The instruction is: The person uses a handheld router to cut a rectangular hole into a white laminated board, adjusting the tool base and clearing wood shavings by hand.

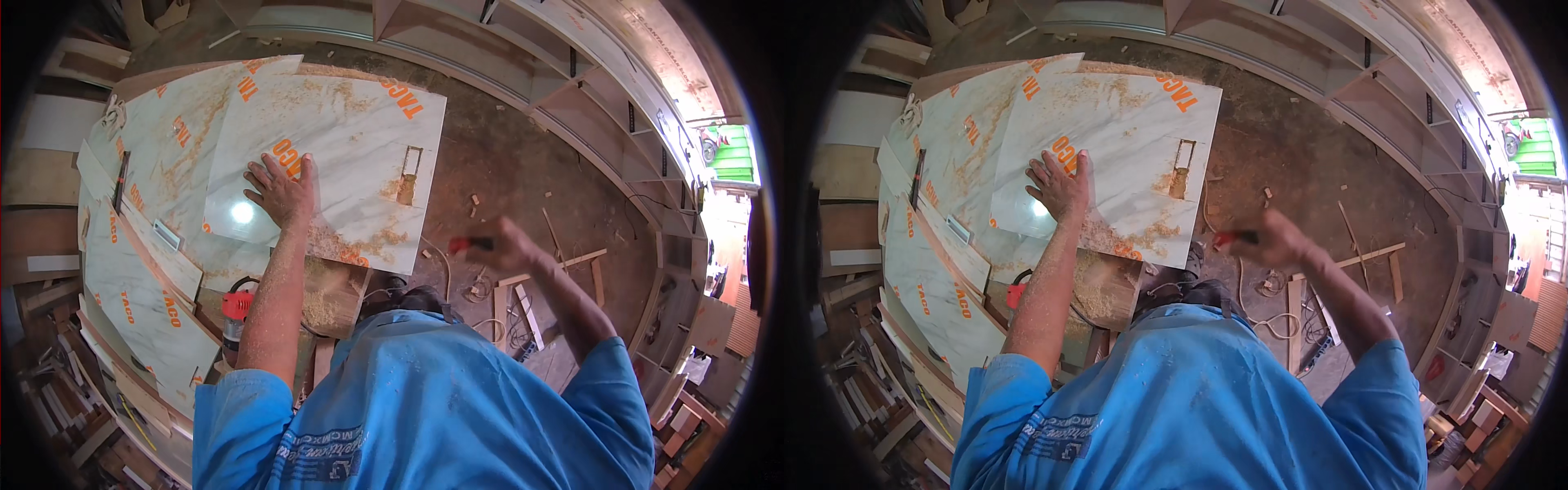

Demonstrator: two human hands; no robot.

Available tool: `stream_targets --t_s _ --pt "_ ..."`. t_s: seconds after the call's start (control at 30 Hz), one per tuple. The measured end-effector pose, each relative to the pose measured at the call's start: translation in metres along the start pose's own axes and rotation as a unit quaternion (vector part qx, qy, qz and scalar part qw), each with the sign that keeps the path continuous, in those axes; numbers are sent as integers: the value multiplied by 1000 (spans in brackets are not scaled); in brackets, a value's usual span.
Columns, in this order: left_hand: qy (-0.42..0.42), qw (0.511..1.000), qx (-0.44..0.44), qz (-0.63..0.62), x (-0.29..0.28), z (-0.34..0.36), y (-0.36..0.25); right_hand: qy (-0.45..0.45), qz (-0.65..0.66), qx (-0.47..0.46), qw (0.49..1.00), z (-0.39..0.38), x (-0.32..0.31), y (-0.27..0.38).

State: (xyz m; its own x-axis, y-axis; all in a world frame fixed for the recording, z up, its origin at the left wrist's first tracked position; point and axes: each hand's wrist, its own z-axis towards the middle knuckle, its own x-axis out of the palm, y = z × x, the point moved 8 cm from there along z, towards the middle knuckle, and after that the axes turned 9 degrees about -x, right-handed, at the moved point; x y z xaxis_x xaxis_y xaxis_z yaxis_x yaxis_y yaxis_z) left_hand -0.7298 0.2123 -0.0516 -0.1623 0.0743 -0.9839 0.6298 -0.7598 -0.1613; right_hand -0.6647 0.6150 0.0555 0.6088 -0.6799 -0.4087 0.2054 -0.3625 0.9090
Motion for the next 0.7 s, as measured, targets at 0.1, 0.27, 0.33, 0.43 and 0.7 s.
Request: stream_targets --t_s 0.1,0.27,0.33,0.43,0.7 --pt "-4 1000 -2 5 1 0 7 57 -73 -50 994 -3 33 20" --pt "-1 1000 -6 12 -3 -2 5 -125 -121 163 971 -10 2 -30" --pt "-9 1000 0 8 -3 -3 -2 -153 -183 148 960 -5 -5 -34" --pt "-6 1000 2 16 -5 -3 -2 -137 -268 150 942 -2 -9 -21" --pt "-13 1000 3 15 -4 -4 2 -109 -311 174 928 -15 35 -5"
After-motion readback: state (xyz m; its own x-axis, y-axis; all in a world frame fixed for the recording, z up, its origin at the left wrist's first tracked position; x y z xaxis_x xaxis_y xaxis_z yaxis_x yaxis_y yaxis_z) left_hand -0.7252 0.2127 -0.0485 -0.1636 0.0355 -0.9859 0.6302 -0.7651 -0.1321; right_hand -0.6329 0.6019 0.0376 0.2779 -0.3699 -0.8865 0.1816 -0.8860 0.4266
